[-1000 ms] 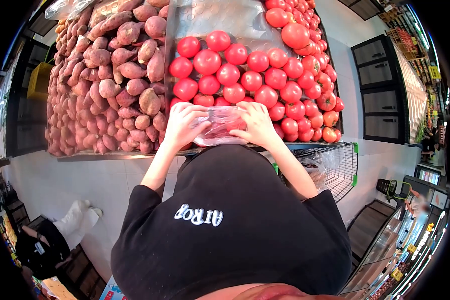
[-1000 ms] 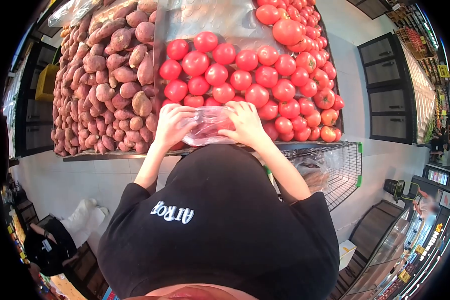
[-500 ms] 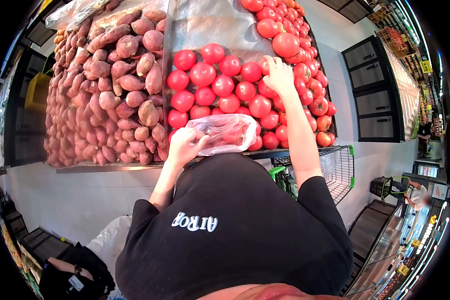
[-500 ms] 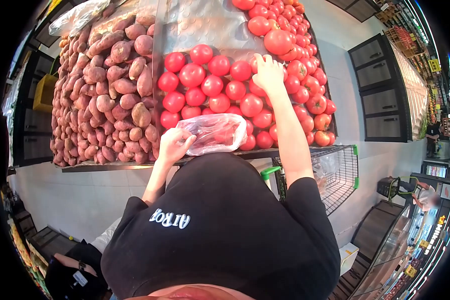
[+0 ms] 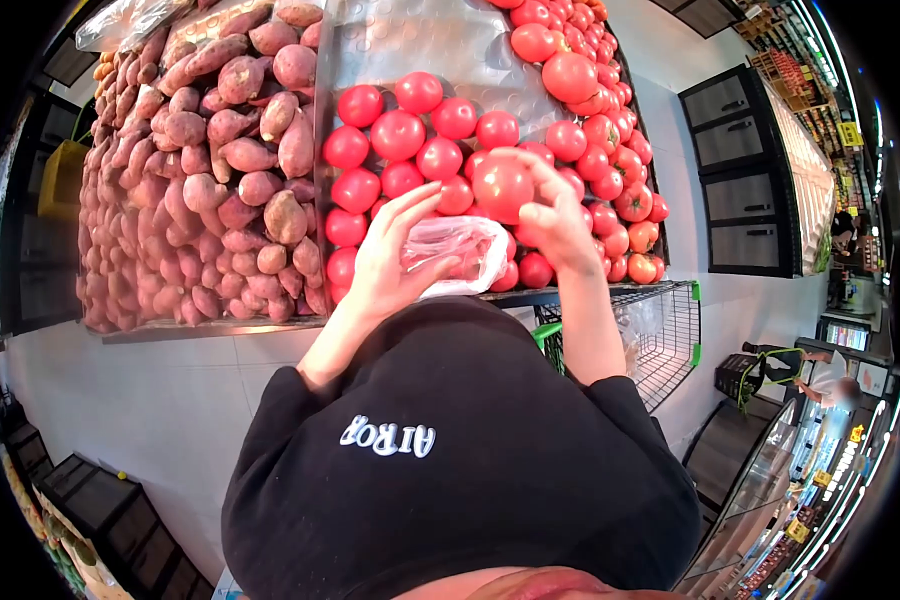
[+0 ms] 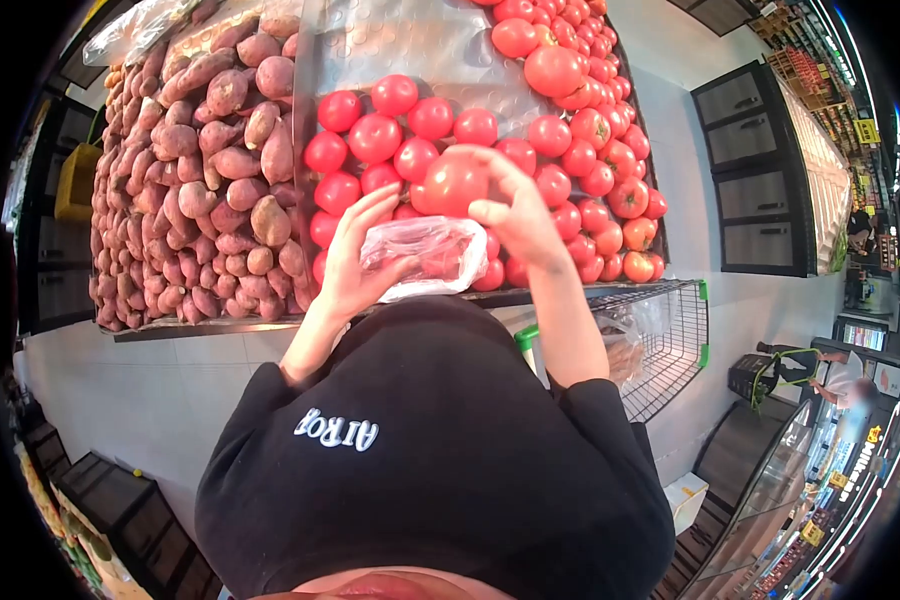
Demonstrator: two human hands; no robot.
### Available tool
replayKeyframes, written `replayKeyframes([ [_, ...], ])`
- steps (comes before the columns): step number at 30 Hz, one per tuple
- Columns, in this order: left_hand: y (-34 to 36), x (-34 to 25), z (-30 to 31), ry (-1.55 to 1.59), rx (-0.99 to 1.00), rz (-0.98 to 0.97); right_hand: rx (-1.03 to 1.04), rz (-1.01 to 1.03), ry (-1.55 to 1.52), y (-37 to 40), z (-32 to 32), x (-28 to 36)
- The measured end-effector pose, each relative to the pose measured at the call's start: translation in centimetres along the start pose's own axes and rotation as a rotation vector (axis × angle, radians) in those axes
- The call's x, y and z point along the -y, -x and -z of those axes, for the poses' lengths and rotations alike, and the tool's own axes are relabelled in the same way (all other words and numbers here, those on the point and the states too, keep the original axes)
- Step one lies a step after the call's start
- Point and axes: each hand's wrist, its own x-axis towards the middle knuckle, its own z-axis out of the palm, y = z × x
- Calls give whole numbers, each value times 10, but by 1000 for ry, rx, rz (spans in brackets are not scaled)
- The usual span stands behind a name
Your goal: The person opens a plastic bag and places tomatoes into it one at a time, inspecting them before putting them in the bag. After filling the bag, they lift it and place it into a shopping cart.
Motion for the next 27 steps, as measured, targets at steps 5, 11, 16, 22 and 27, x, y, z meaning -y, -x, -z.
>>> replayKeyframes([
  [5, -3, -9, -18, 166, 14, -83, -52, -352, -643, 50, -39, -43],
  [11, 2, -24, -15, 185, 29, 122, -218, -378, -537, 56, -56, -38],
  [16, 1, -21, -14, 106, -68, 17, -212, -252, -303, 57, -62, -32],
  [22, 15, -8, -15, 320, 19, 126, -181, 402, 1053, 59, -67, -14],
  [27, 19, -6, -20, 473, 74, 204, -187, 409, 972, 59, -72, -15],
])
